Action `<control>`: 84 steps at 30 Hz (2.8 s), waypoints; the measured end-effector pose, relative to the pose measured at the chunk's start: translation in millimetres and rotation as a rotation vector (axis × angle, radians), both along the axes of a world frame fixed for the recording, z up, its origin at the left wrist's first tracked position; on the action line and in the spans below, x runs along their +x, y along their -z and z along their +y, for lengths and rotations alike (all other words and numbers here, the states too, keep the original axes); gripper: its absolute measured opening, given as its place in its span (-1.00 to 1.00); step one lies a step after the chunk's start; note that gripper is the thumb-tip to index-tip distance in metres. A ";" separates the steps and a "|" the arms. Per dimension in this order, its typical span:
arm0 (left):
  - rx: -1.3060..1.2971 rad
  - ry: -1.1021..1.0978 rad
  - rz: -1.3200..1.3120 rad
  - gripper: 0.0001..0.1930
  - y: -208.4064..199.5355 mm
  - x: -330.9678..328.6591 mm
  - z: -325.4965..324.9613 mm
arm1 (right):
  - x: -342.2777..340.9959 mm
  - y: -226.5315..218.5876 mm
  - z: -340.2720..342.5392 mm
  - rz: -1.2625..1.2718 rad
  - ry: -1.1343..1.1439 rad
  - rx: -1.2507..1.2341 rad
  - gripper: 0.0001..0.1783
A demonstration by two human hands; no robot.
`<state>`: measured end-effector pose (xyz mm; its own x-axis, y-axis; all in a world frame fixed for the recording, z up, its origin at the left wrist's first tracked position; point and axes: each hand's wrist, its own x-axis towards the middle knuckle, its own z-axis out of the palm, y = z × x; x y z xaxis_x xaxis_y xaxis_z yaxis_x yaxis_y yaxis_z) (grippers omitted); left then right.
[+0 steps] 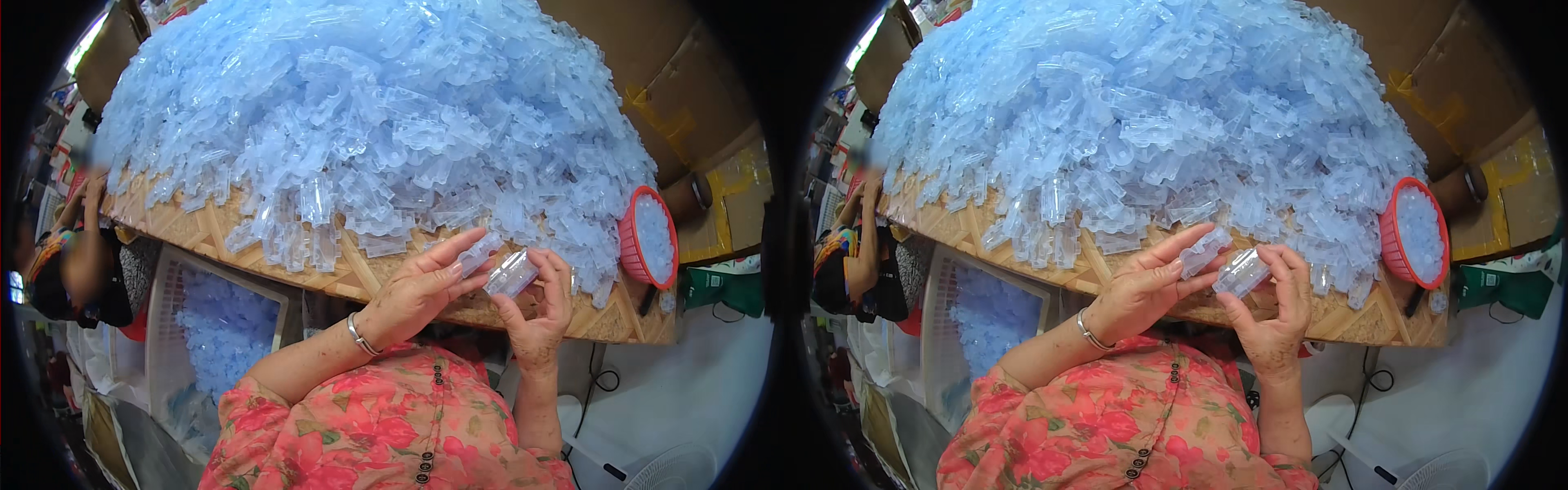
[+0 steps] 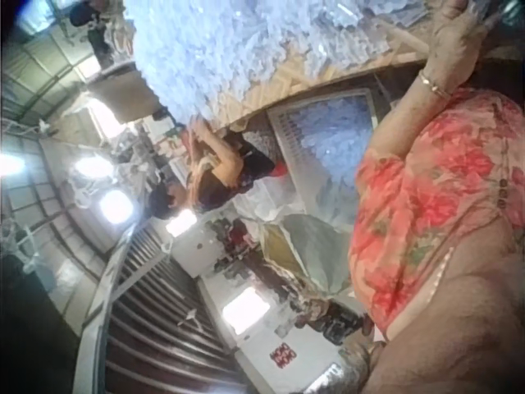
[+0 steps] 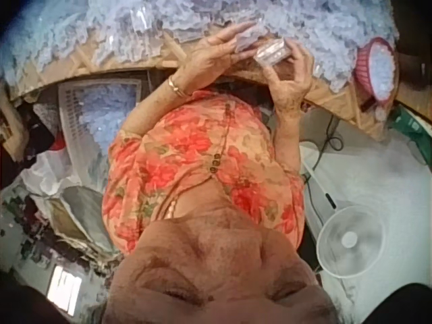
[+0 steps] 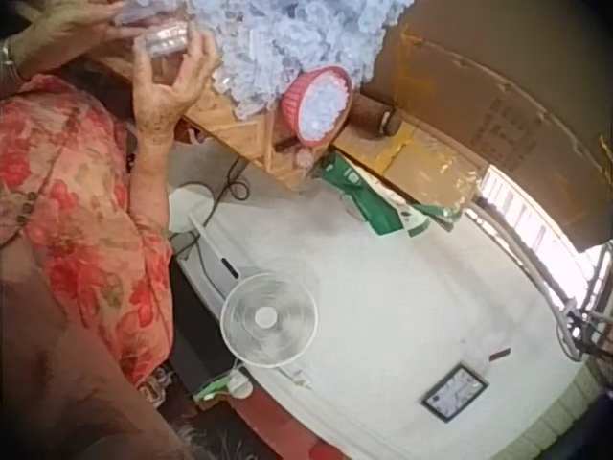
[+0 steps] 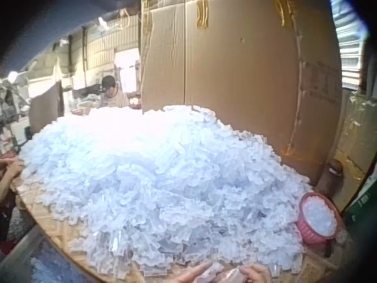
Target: The person assembles small translucent plastic components by hand. They pick up a base piece and a smaller insert, fit them together, and place the completed unit into a red basket. The process is repeated continuously with a large pile of parts on the table.
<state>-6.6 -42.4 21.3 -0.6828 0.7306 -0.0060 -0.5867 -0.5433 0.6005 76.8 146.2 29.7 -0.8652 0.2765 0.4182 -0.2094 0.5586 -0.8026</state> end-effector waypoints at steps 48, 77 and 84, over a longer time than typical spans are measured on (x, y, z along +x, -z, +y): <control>-0.068 0.149 -0.135 -0.42 3.3 11.8 3.7 | -2.5 3.0 -19.6 -0.100 -0.108 0.039 0.11; -0.056 0.063 -0.121 -0.47 0.8 12.4 6.8 | 9.7 21.7 14.0 -0.120 -0.203 -1.275 -0.34; -0.061 0.070 -0.134 -0.40 4.4 12.9 6.8 | 9.9 22.5 13.0 -0.124 -0.189 -1.287 -0.33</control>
